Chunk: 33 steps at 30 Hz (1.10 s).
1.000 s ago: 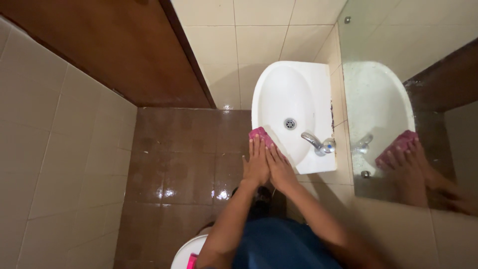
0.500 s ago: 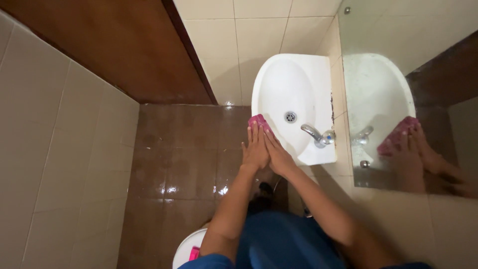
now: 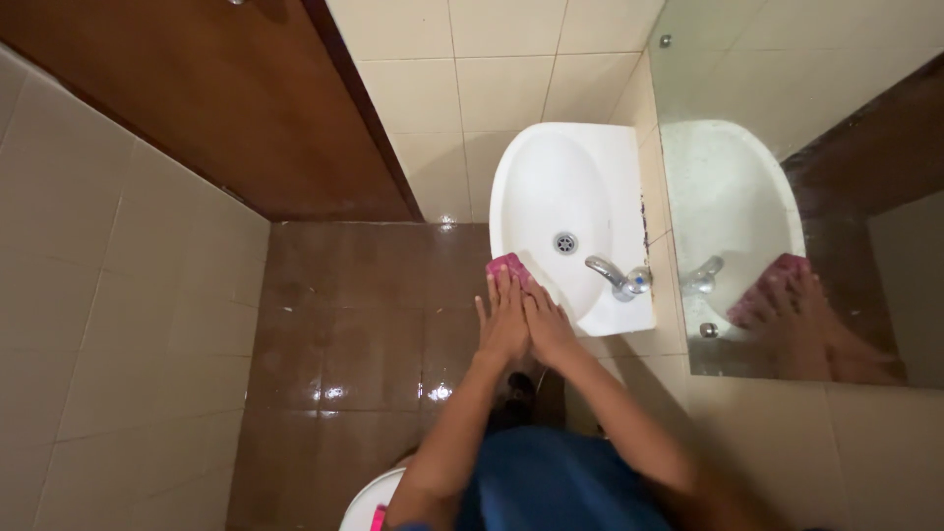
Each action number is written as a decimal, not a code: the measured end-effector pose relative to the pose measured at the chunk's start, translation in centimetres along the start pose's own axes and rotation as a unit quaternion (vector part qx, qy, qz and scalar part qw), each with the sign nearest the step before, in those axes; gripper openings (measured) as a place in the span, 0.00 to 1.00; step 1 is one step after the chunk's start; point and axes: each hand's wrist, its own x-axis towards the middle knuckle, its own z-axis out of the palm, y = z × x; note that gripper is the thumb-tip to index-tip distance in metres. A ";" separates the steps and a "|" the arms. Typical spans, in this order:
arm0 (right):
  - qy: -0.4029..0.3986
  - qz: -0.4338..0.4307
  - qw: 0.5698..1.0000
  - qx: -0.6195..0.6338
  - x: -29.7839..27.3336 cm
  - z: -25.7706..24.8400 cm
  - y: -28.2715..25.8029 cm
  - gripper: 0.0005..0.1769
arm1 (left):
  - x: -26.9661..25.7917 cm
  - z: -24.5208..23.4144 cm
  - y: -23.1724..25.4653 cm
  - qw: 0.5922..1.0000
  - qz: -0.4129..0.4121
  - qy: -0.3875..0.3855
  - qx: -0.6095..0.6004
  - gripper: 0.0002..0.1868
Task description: Cleaning the sink and mirror in a bathroom using a cloth.
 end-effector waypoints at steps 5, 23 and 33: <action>-0.062 -0.002 0.998 0.001 1.6 -3.3 -0.9 0.48 | 2.8 -0.5 -0.2 0.998 0.001 0.013 0.063 0.41; -0.004 -0.034 0.999 -0.026 -0.9 2.0 1.8 0.53 | -0.9 1.1 0.3 0.998 -0.034 0.011 0.055 0.39; 0.004 -0.009 0.999 -0.054 -0.6 0.8 -0.4 0.56 | -0.3 -0.2 -0.4 0.998 -0.019 -0.017 0.063 0.38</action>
